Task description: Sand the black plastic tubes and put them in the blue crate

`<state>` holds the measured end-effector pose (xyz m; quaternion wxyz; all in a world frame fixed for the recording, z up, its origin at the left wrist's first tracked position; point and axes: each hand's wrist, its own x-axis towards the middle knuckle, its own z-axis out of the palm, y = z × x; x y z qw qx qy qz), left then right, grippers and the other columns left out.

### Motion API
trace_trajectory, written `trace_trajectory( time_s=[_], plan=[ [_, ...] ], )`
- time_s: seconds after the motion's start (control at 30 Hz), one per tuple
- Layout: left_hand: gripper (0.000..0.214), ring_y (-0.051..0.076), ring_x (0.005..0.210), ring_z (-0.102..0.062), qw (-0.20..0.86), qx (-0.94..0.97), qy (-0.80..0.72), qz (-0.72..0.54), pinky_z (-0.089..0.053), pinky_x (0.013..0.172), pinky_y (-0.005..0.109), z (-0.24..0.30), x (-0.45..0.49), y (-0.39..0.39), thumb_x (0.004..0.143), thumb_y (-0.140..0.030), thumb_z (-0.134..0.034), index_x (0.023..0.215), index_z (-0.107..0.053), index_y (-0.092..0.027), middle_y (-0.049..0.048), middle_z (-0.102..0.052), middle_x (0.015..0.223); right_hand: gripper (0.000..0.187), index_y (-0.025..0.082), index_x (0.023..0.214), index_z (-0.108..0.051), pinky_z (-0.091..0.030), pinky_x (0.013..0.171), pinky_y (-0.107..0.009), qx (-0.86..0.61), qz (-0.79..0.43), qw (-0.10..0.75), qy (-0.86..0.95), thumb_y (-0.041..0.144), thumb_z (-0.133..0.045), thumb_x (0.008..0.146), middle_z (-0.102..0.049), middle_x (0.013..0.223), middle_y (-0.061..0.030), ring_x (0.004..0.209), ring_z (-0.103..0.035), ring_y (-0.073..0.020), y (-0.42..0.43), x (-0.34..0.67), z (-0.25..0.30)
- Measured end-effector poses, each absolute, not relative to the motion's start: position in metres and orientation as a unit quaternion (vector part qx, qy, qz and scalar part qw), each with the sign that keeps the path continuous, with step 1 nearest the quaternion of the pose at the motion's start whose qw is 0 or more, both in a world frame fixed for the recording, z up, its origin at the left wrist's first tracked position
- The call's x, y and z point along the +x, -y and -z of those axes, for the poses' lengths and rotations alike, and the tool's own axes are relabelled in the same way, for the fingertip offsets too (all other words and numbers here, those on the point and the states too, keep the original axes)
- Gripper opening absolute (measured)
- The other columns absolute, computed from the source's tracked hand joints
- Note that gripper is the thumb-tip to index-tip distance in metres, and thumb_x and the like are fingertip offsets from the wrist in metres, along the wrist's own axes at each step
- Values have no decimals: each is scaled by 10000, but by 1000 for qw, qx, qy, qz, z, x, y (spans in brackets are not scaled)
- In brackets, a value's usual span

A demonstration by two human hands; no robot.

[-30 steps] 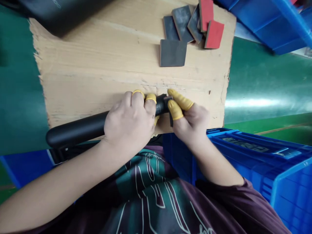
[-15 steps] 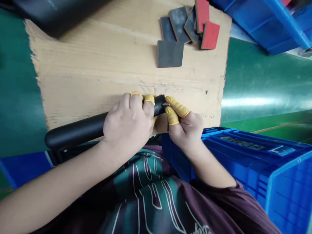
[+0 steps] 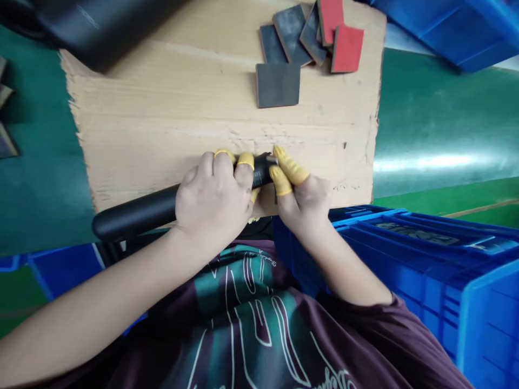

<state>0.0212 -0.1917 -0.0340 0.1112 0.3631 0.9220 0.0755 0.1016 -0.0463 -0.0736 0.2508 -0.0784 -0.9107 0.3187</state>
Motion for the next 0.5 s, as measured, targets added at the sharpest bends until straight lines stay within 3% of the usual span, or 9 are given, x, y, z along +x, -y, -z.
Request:
trace_trajectory(
  time_s=[0.07,0.17,0.27,0.37,0.5],
  plan=[
    [268,348,1051,-593,121,358,-923,-80,-492,816,432,33,20,192,802,-230,-612,1061,-662,-179,140,-608,1016,342,246,1302,-689,-659,821,-292,-78,-319,280,902,270,-566,984,-812,1061,-57,884,-793,-193,37,116,82],
    [294,348,1078,-578,126,350,-924,-86,-484,834,430,33,19,192,811,-259,-633,1091,-654,-175,145,-607,1056,376,276,1354,-635,-649,890,-384,-117,-339,333,872,354,-551,996,-789,1142,-58,990,-777,-215,23,130,90],
    [313,343,1081,-574,125,357,-923,-76,-487,831,425,32,20,190,811,-237,-626,1116,-645,-166,149,-620,1069,435,277,1414,-540,-650,889,-439,-125,-394,301,859,424,-523,1004,-771,1162,-64,1013,-769,-229,24,125,86],
    [308,334,1077,-573,126,364,-921,-60,-491,836,421,30,21,189,817,-210,-606,1119,-644,-163,148,-632,1060,360,228,1301,-600,-664,826,-362,-104,-407,246,874,386,-580,979,-790,1088,-68,944,-779,-209,38,110,77],
    [355,343,1155,-542,142,347,-925,-64,-487,848,399,24,18,199,848,-303,-619,1173,-625,-161,153,-612,1122,179,174,1064,-703,-659,767,-277,-85,-372,275,882,274,-624,939,-812,1014,-82,879,-792,-190,49,100,70]
  ],
)
